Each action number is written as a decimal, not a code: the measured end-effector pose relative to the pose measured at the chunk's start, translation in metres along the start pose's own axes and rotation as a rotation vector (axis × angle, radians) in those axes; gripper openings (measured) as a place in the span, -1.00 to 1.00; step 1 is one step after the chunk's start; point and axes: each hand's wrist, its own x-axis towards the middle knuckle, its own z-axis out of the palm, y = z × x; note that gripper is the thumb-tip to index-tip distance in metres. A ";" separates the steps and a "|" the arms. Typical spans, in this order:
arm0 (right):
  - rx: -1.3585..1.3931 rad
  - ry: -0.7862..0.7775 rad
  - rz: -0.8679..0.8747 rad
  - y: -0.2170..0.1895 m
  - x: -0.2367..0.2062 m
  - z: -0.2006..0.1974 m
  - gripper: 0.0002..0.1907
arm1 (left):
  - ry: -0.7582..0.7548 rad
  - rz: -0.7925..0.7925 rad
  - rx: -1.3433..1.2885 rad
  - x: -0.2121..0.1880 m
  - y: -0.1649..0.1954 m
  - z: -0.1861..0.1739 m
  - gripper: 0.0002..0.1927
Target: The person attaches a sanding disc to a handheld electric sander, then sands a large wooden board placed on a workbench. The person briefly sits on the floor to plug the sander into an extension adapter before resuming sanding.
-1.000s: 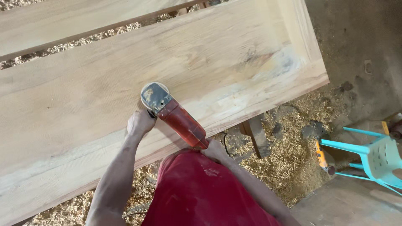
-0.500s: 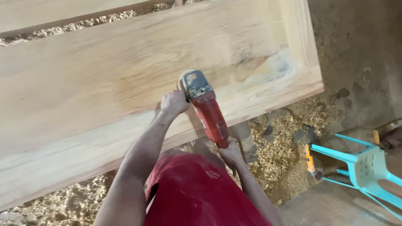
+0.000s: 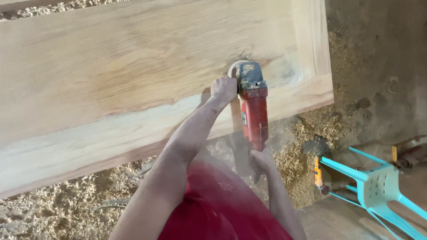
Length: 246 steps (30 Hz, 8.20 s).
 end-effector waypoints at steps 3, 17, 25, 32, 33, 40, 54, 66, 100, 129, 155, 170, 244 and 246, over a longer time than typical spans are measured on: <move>0.144 -0.005 0.061 -0.004 0.003 0.012 -0.60 | 0.030 -0.029 -0.011 0.003 -0.012 -0.001 -0.74; -0.296 -0.039 -0.117 -0.061 -0.031 0.106 -0.61 | 0.129 -0.254 -0.065 -0.088 -0.151 -0.041 -0.74; -0.429 -0.247 -0.096 -0.101 -0.049 0.185 -0.63 | 0.096 -0.436 -0.090 -0.171 -0.254 -0.082 -0.69; -0.484 -0.318 -0.222 -0.164 -0.092 0.244 -0.65 | 0.075 -0.563 -0.098 -0.235 -0.327 -0.107 -0.65; -0.495 -0.321 -0.256 -0.170 -0.095 0.252 -0.64 | 0.076 -0.584 -0.090 -0.241 -0.335 -0.111 -0.65; -0.464 -0.310 -0.460 -0.185 -0.101 0.253 -0.55 | 0.115 -0.592 -0.037 -0.241 -0.352 -0.121 -0.61; -0.329 -0.182 -0.036 -0.185 -0.036 0.064 -0.44 | 0.045 -0.369 -0.049 -0.054 -0.152 -0.095 -0.69; -0.220 -0.016 0.133 -0.127 0.042 -0.106 -0.78 | -0.055 -0.193 -0.037 0.090 0.051 -0.041 -0.69; -0.270 -0.074 0.203 -0.110 0.046 -0.081 -0.81 | 0.022 -0.030 0.075 0.087 0.031 -0.033 -0.76; -0.138 -0.136 0.321 -0.115 0.028 -0.109 -0.66 | 0.042 -0.076 0.062 0.065 0.040 -0.007 -0.78; -0.156 -0.077 0.179 -0.093 0.026 -0.060 -0.81 | 0.022 -0.085 0.081 0.058 0.010 -0.017 -0.75; -0.312 -0.168 0.010 -0.124 0.009 -0.025 -0.56 | 0.089 -0.229 0.055 0.001 -0.045 -0.044 -0.80; -0.389 -0.258 0.041 -0.133 0.010 -0.027 -0.60 | 0.036 -0.363 0.003 -0.025 -0.053 -0.045 -0.75; -0.435 -0.250 -0.037 -0.138 0.014 -0.025 -0.61 | 0.056 -0.361 0.008 -0.025 -0.058 -0.049 -0.76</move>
